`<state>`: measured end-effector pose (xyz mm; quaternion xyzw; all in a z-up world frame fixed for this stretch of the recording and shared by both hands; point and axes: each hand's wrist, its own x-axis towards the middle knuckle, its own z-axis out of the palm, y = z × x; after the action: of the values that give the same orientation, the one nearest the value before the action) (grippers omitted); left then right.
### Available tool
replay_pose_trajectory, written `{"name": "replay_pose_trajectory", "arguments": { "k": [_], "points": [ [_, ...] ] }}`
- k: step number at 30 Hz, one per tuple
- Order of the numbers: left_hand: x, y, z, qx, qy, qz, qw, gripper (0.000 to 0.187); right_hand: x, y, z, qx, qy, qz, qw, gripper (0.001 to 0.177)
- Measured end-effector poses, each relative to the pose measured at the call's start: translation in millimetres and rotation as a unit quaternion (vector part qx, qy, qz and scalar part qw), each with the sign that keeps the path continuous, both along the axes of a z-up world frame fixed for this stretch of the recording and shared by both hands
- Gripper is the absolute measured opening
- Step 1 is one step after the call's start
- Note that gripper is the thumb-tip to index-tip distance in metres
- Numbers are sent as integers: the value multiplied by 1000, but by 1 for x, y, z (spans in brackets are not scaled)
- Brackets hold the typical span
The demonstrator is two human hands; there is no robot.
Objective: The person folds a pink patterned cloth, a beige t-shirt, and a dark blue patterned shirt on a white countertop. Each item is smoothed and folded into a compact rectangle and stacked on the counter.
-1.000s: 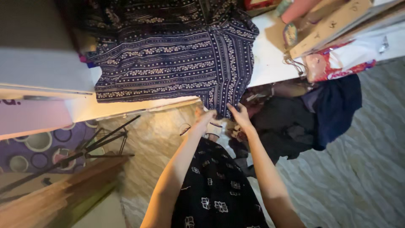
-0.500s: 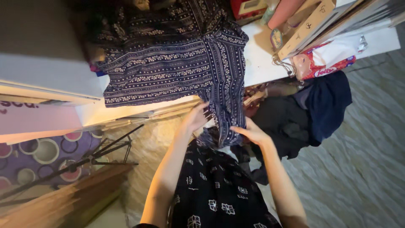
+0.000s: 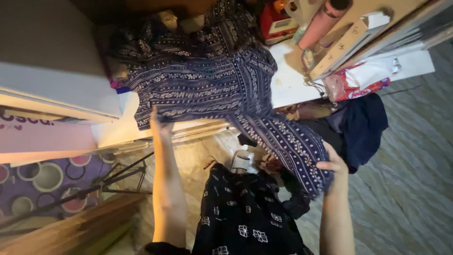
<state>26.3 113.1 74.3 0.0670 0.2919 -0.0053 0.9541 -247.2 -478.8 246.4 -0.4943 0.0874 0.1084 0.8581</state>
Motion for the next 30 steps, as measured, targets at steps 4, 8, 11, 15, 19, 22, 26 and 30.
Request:
{"name": "replay_pose_trajectory", "arguments": {
  "k": [4, 8, 11, 15, 19, 22, 26, 30],
  "points": [
    [-39, 34, 3, 119, -5, -16, 993, 40, -11, -22, 0, 13, -28, -22, 999, 99],
    [-75, 51, 0, 120, -5, 7, 993, 40, 10, -37, 11, 19, -86, -52, 995, 94],
    [-85, 65, 6, 167, -82, 46, 981, 41, 55, -27, 27, 28, -134, -58, 989, 92],
    [-49, 76, 34, 384, -55, 113, 915, 49, 146, 12, 64, 59, -162, -63, 983, 63],
    [40, 84, 72, 333, 75, 129, 931, 82, 292, 51, 97, 71, -161, -66, 982, 45],
    [59, 82, 71, 443, -86, 16, 892, 69, 366, 76, 74, 146, -65, -11, 987, 64],
    [45, 44, 25, 627, -90, -16, 774, 77, 332, 108, -46, -341, -50, -85, 935, 57],
    [3, 2, -4, 788, 61, -121, 601, 67, 246, 117, -154, -634, 13, -107, 765, 92]
  ]
}}
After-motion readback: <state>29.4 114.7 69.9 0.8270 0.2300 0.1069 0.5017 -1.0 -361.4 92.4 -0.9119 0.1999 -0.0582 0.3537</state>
